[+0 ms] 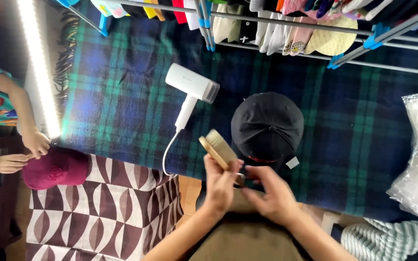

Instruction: Cleaning and reshaping a black baseball cap using a hair dryer, a brush, and a wooden shaping block.

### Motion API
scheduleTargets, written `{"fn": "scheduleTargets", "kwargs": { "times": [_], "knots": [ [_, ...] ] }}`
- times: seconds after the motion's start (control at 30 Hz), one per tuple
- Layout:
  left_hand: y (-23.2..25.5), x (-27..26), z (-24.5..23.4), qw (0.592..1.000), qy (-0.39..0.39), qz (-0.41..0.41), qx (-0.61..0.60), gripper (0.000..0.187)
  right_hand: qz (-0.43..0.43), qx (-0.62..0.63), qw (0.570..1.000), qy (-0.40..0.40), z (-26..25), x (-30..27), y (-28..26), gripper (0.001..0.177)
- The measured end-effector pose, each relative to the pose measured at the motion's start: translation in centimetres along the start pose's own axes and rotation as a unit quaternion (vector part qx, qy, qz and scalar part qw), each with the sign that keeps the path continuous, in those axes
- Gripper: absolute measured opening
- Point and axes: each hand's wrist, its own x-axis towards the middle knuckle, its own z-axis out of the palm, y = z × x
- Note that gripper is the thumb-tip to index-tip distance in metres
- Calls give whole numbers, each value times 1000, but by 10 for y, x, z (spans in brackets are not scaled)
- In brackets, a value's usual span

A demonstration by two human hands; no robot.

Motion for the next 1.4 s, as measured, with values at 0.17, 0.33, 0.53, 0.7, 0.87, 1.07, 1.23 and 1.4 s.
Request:
{"fn": "scheduleTargets", "kwargs": {
  "times": [0.17, 0.33, 0.53, 0.7, 0.87, 1.07, 1.23, 1.4],
  "knots": [
    [-30, -15, 7, 997, -55, -34, 40, 43, 18, -34, 999, 4, 20, -10, 36, 50],
    [-30, -15, -16, 983, -142, 25, 115, 64, -111, -127, 984, 51, 15, -18, 54, 41],
    [-75, 31, -70, 977, 85, -190, -52, 82, 26, -274, 943, 189, -2, -14, 69, 37],
    [-113, 48, -104, 909, 57, -319, -262, 89, -24, -363, 931, -34, 20, -31, 71, 43],
    [-135, 48, -118, 886, 71, -352, -294, 77, -197, -521, 830, 29, 33, -9, 103, 26],
    [-104, 57, -105, 891, 5, -377, -253, 90, 9, -342, 934, -105, 7, -15, 104, 53],
    [-141, 70, -116, 919, -19, -362, -155, 33, 41, -334, 929, -153, -2, -38, 149, 50],
    [-144, 69, -114, 940, 30, -316, -124, 17, 232, -460, 822, 243, -71, -119, 360, 30]
  ]
}}
